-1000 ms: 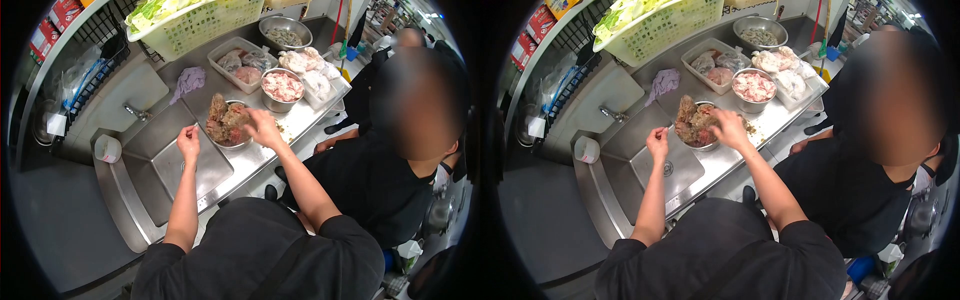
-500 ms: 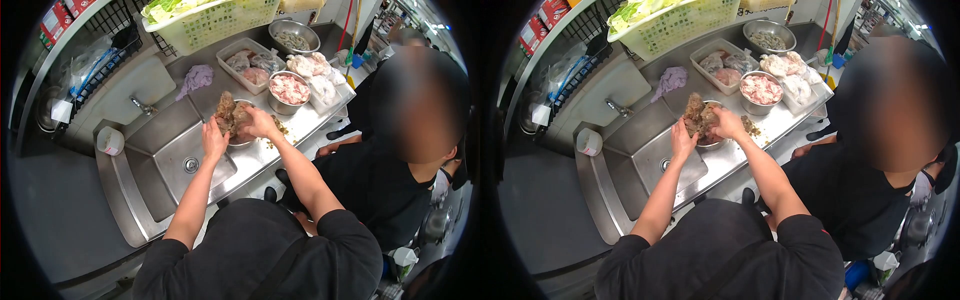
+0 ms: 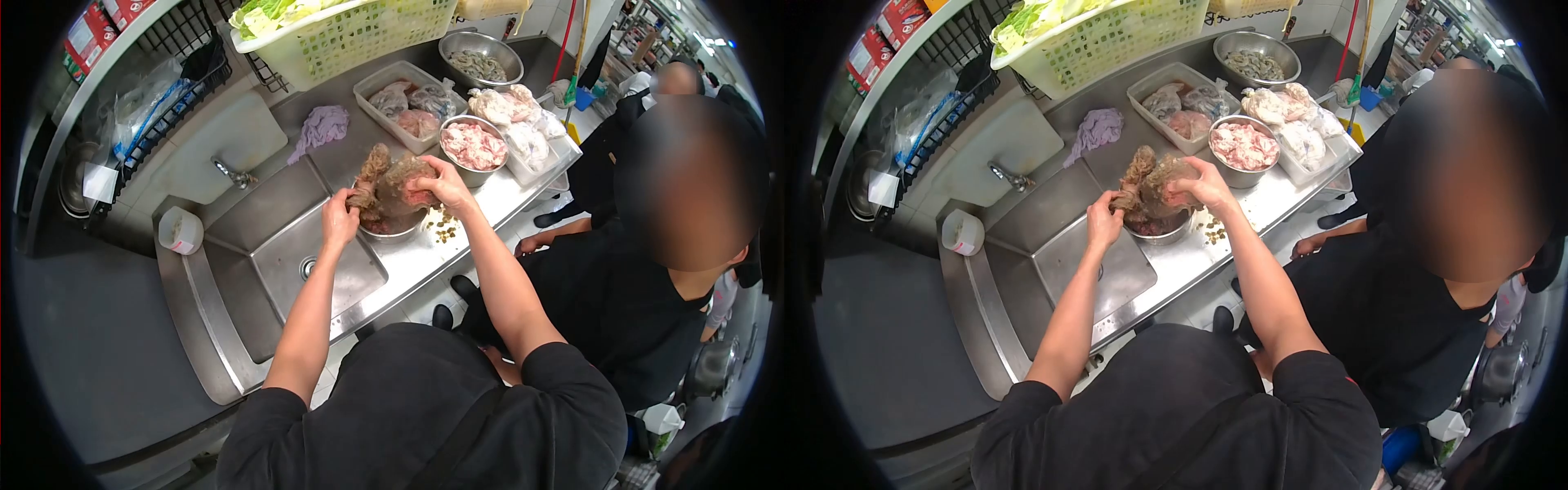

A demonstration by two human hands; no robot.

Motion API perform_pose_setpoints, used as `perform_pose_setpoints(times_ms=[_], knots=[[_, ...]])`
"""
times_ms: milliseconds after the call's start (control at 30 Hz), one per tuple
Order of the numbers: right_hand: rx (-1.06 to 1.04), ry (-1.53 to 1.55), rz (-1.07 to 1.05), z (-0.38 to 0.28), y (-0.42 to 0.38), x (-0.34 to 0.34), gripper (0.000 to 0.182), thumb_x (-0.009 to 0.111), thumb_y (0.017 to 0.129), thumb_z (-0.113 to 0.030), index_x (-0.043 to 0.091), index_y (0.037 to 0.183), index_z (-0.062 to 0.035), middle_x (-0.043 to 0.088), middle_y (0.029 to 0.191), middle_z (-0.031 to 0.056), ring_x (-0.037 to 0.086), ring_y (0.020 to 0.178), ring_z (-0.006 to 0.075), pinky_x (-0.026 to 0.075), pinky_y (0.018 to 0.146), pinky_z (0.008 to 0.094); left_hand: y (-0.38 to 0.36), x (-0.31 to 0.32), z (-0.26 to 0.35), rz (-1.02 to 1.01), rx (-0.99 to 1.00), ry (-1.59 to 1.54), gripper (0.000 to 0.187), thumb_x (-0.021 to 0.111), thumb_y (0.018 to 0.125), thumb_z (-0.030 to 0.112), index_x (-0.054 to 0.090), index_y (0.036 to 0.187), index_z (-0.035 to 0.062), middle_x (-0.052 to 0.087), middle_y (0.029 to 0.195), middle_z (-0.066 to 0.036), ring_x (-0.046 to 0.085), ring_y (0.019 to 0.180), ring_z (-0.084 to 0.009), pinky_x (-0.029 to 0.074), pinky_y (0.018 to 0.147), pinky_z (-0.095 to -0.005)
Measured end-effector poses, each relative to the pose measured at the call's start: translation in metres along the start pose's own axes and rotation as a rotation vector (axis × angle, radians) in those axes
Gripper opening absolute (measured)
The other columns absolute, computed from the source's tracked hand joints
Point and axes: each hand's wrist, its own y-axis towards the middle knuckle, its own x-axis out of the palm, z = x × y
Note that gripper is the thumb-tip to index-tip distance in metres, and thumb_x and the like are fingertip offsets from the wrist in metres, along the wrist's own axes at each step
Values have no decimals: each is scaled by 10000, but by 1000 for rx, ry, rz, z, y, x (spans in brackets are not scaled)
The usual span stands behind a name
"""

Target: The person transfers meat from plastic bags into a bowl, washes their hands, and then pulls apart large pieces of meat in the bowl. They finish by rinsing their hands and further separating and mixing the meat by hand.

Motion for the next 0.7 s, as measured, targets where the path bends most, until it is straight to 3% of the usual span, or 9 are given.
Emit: perform_pose_setpoints(times_ms=[67, 133, 167, 233, 433, 467, 533, 600, 700], knots=[[63, -27, -22, 8, 8, 10, 851, 833, 765, -125, 449, 1516, -19, 711, 1204, 158, 678, 1169, 374, 538, 990, 537, -5, -1, 1, -9, 2, -41, 371, 642, 819, -11, 681, 1186, 14, 749, 994, -230, 724, 951, -403, 560, 858, -465], [-70, -1059, 141, 24, 20, 22, 795, 794, 814, -165, 456, 1530, -98, 575, 1401, 222, 519, 1356, 406, 388, 1140, 561, -7, 1, 1, 29, -53, -175, 407, 650, 831, -21, 683, 1233, 35, 758, 994, -202, 742, 914, -354, 573, 839, -437], [-15, -1014, 113, 20, 17, 29, 744, 761, 858, -212, 461, 1538, -169, 464, 1469, 234, 398, 1416, 433, 293, 1184, 570, -6, 3, 0, 30, -45, -175, 407, 650, 831, -21, 683, 1233, 35, 758, 994, -202, 742, 914, -354, 573, 839, -437], [-71, -1020, 74, 26, 19, 31, 741, 763, 863, -223, 463, 1539, -174, 482, 1445, 218, 415, 1399, 428, 307, 1167, 571, -9, 10, -3, 68, 1, -267, 462, 700, 823, -44, 675, 1277, 34, 749, 1126, -163, 736, 973, -227, 573, 871, -376], [-177, -1077, 19, 31, 22, 32, 678, 765, 879, -245, 512, 1501, -155, 502, 1401, 179, 468, 1341, 392, 347, 1096, 551, -11, 12, 14, 216, 293, 16, 429, 766, 833, 27, 674, 1252, 26, 654, 1147, -154, 687, 1034, -319, 552, 924, -399], [-240, -1253, 96, 27, 18, 37, 645, 770, 868, -221, 540, 1463, -130, 518, 1379, 177, 472, 1337, 387, 352, 1090, 534, -11, 15, 11, 216, 296, 14, 429, 766, 833, 27, 674, 1252, 26, 654, 1147, -154, 687, 1034, -319, 552, 924, -399], [-318, -1432, 184, 16, 14, 45, 612, 775, 856, -196, 567, 1425, -106, 534, 1357, 174, 476, 1332, 382, 357, 1084, 517, -5, 18, 6, 201, 277, -47, 369, 773, 858, 63, 689, 1216, 26, 645, 1074, -157, 671, 1035, -360, 534, 957, -411], [-569, -1161, 141, 12, 9, 54, 554, 772, 837, -139, 597, 1358, -70, 578, 1291, 172, 500, 1298, 394, 372, 1072, 511, -2, 18, 2, 215, 214, -55, 339, 762, 890, 80, 691, 1216, 17, 673, 1061, -145, 689, 1008, -326, 545, 931, -393], [-590, -1014, 54, 28, 11, 72, 462, 746, 853, -91, 610, 1294, -61, 612, 1215, 176, 539, 1237, 391, 394, 1040, 518, -6, 13, -4, 151, -25, -257, 315, 737, 956, 128, 686, 1237, -5, 729, 1042, -120, 717, 943, -244, 566, 870, -350]])
